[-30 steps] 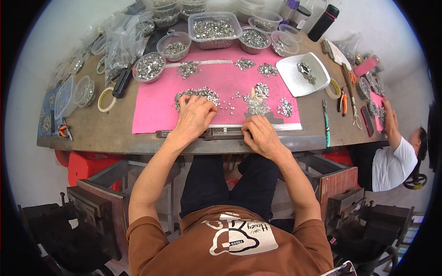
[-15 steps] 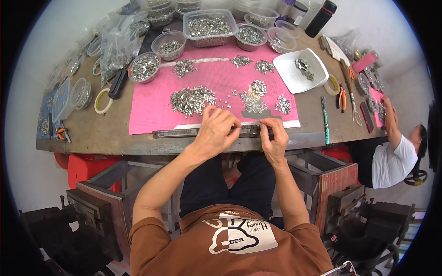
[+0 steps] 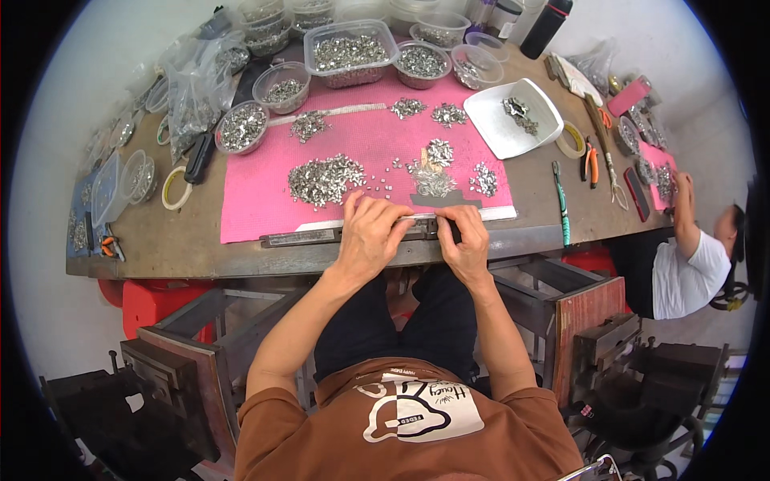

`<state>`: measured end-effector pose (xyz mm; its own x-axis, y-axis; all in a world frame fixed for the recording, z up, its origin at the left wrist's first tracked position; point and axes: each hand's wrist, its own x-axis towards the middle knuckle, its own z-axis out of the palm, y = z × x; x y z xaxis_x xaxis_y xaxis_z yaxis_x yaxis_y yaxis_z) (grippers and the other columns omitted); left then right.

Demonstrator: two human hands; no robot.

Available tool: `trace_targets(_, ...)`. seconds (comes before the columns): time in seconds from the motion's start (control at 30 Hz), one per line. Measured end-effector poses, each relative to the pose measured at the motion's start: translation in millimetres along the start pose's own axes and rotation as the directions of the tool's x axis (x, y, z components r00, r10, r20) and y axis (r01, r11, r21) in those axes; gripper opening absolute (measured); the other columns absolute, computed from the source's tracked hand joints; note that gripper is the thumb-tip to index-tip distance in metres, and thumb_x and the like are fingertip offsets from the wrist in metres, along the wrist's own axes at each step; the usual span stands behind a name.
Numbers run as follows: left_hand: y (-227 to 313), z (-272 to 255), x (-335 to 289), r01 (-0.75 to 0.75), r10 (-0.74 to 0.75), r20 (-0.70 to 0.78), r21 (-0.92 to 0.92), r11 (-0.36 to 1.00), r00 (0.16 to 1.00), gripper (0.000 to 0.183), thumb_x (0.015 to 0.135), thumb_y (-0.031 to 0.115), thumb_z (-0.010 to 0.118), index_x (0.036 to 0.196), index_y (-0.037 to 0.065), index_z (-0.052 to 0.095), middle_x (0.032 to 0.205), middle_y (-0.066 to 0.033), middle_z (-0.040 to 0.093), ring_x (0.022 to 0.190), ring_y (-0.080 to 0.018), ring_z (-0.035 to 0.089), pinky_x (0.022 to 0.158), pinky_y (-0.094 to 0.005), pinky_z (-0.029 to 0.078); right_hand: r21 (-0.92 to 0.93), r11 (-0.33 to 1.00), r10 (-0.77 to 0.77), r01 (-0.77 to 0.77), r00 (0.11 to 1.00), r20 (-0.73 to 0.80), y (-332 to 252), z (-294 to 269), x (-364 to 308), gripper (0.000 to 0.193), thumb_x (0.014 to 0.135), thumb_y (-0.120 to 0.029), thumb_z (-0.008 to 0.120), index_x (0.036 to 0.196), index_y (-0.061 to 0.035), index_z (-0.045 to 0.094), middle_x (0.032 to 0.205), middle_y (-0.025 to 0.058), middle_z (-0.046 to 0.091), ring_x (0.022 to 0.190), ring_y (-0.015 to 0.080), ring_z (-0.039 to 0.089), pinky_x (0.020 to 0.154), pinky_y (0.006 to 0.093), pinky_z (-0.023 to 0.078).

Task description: The person aligns small metal pieces into a metal holder bar by hand, places the holder into a manual press machine, turns the wheel of the press, and arranges more metal pieces into the holder bar on the table.

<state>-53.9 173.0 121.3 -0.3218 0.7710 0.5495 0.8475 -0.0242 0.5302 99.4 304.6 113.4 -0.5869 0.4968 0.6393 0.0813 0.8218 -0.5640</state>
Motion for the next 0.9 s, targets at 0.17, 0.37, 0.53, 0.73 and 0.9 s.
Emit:
trace_targets(0.17,7,8,-2,0.034,-0.029,-0.036,0.135,0.990,0.999,0.026,0.084,0.021,0.079,0.106,0.008,0.072,0.097,-0.0046,0.069,0.096,-0.0242,0.063,0.106,-0.0490,0.036,0.017,1.000,0.002,-0.002,1.000,0.005,0,0,0,0.017,0.081,0.006,0.069,0.096,-0.0011,0.068,0.091,0.0123,0.067,0.085,0.0318,0.063,0.078,0.0404,0.049)
trace_targets(0.37,-17,-28,6,0.143,-0.141,-0.024,0.139,0.980,0.990,0.038,0.101,0.024,0.062,0.136,0.010,0.063,0.137,-0.0103,0.062,0.133,-0.0339,0.051,0.119,-0.0607,0.021,0.020,1.000,-0.007,0.007,1.000,0.006,1,-1,1,0.017,0.081,0.006,0.070,0.096,-0.0013,0.068,0.090,0.0119,0.067,0.085,0.0312,0.063,0.078,0.0401,0.048)
trace_targets(0.53,-33,-41,4,0.054,-0.152,0.252,0.358,0.932,0.956,0.052,0.108,0.038,0.044,0.149,0.008,0.050,0.161,-0.0089,0.040,0.150,-0.0490,0.023,0.117,-0.0737,0.012,0.039,0.999,-0.015,0.014,0.999,0.040,1,-3,5,0.019,0.080,0.007,0.070,0.097,-0.0018,0.069,0.092,0.0113,0.067,0.085,0.0305,0.062,0.079,0.0402,0.047)
trace_targets(0.73,-26,-64,-11,-0.001,-0.163,0.477,0.323,0.946,0.864,0.058,0.108,0.042,0.041,0.154,0.007,0.044,0.163,-0.0073,0.038,0.153,-0.0476,0.017,0.117,-0.0749,0.007,-0.061,0.982,-0.157,0.181,0.947,0.282,-6,3,48,0.027,0.087,-0.001,0.067,0.114,-0.0001,0.068,0.119,0.0133,0.069,0.123,0.0341,0.061,0.102,0.0459,0.045)
trace_targets(0.9,-27,-65,-16,0.109,-0.195,0.290,0.288,0.951,0.937,0.049,0.107,0.033,0.048,0.150,0.007,0.050,0.159,-0.0076,0.044,0.152,-0.0432,0.026,0.118,-0.0714,0.010,-0.112,0.952,-0.188,0.284,0.835,0.517,-1,33,65,0.036,0.094,-0.009,0.063,0.129,-0.0016,0.065,0.141,0.0119,0.061,0.140,0.0335,0.047,0.116,0.0500,0.034)
